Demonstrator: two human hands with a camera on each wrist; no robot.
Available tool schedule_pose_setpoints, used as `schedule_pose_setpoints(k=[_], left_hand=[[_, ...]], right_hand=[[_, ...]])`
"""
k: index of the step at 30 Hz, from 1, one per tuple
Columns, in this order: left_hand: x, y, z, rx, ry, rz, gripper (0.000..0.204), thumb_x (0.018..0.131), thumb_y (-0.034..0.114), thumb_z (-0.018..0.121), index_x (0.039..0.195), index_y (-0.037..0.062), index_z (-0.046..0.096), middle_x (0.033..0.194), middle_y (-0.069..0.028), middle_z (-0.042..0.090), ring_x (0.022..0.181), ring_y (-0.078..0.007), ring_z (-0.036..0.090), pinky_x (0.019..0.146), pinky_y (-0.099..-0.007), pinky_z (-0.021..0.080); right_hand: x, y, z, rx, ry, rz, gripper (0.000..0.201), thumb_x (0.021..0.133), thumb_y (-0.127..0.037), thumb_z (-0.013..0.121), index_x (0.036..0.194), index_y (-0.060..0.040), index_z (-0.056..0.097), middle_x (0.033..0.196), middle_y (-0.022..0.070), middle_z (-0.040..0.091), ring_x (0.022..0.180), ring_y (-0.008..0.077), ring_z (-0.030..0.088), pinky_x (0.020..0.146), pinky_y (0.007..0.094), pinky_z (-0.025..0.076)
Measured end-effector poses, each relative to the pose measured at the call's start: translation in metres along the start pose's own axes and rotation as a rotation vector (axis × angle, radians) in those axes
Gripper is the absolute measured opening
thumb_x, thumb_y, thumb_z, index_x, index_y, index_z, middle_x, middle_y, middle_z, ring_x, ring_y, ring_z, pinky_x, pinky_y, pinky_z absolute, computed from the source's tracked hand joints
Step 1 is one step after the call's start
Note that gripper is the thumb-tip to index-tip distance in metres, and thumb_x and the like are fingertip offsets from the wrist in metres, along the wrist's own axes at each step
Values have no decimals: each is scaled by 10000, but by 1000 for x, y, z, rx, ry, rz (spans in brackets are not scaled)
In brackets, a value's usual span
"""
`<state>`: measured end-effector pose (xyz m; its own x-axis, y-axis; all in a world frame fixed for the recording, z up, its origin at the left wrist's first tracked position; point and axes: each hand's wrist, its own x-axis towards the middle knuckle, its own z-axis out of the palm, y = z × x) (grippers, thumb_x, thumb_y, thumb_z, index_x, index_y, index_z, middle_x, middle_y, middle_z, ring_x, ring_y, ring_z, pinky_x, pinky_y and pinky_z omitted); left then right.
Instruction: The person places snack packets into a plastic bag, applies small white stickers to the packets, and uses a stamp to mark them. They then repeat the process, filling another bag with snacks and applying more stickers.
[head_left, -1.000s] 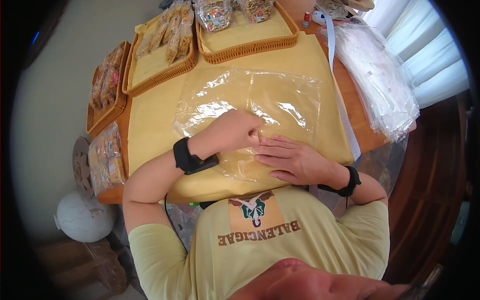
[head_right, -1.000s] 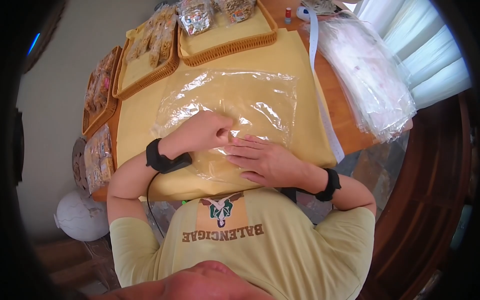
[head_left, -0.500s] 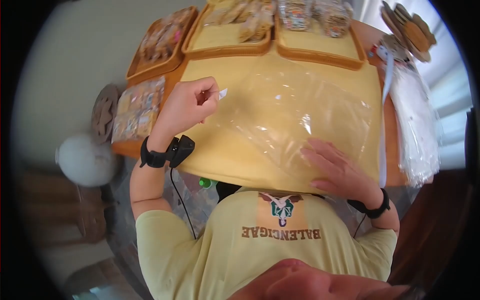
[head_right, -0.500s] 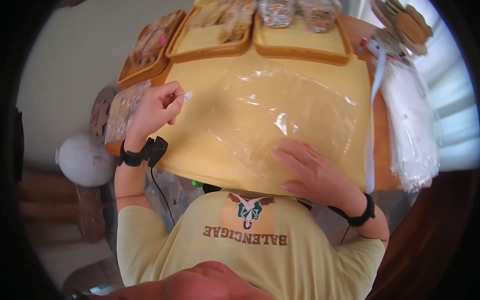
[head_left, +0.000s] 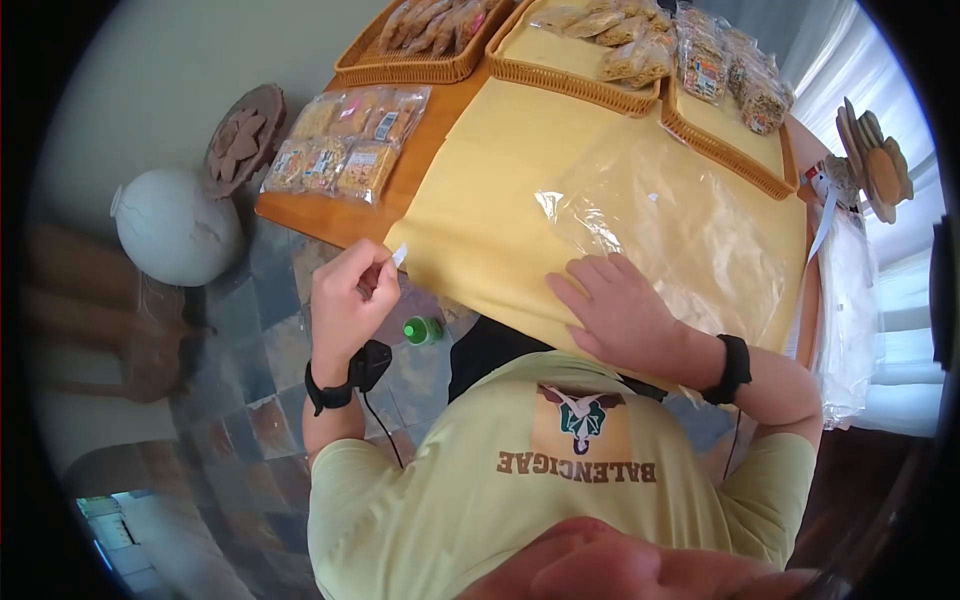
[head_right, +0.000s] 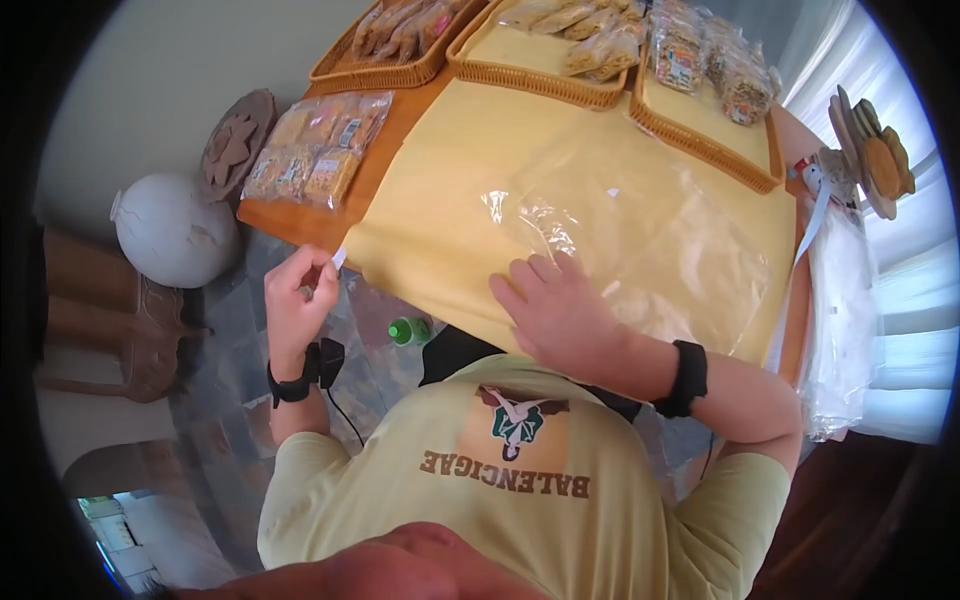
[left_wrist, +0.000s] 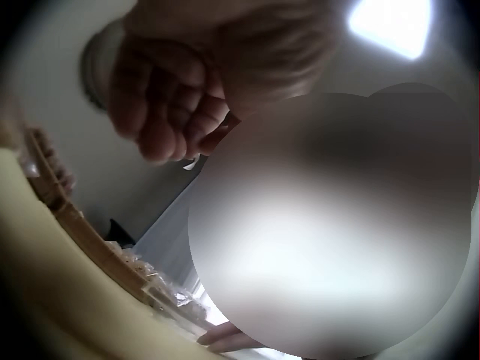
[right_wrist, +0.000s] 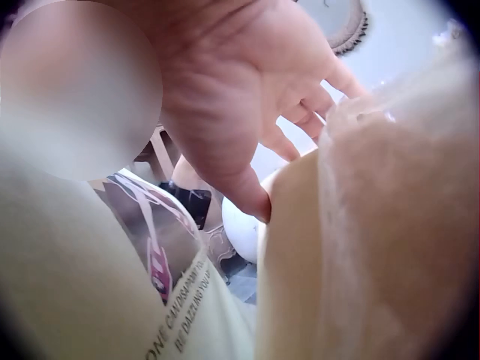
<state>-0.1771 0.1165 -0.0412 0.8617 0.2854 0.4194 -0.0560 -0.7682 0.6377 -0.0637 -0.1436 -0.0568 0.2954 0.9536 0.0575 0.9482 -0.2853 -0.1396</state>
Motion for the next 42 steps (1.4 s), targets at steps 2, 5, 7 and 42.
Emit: schedule_pose_setpoints(k=[2,5,7,42], left_hand=[[-8,-4,-2,-2,-10,-12,42,713,4,573,731,9,536,583,-48,497,475,-85,481,450,-218,378],[-15,-7,-3,34,-38,10,61,687,2,575,733,24,542,600,-59,518,469,-129,506,450,-239,396],[-17,-10,5,122,-57,111,99,645,18,590,721,46,535,617,-76,530,470,-225,522,442,-296,413],[27,34,-6,-170,-1201,273,182,784,276,641,839,120,565,581,-34,557,523,-210,553,471,-305,402]], right_hand=[[-3,3,0,58,23,21,385,692,-176,608,1045,-51,517,980,125,529,940,278,509,800,384,407],[-4,7,-9,163,161,74,310,688,-87,589,993,-41,557,898,118,573,828,284,561,695,355,464],[-4,8,-13,206,263,114,249,691,-53,578,939,-35,581,834,113,590,760,283,580,638,343,479],[-37,21,-28,399,184,-165,353,765,-178,608,1094,-73,536,1085,108,551,1040,293,511,913,454,379]])
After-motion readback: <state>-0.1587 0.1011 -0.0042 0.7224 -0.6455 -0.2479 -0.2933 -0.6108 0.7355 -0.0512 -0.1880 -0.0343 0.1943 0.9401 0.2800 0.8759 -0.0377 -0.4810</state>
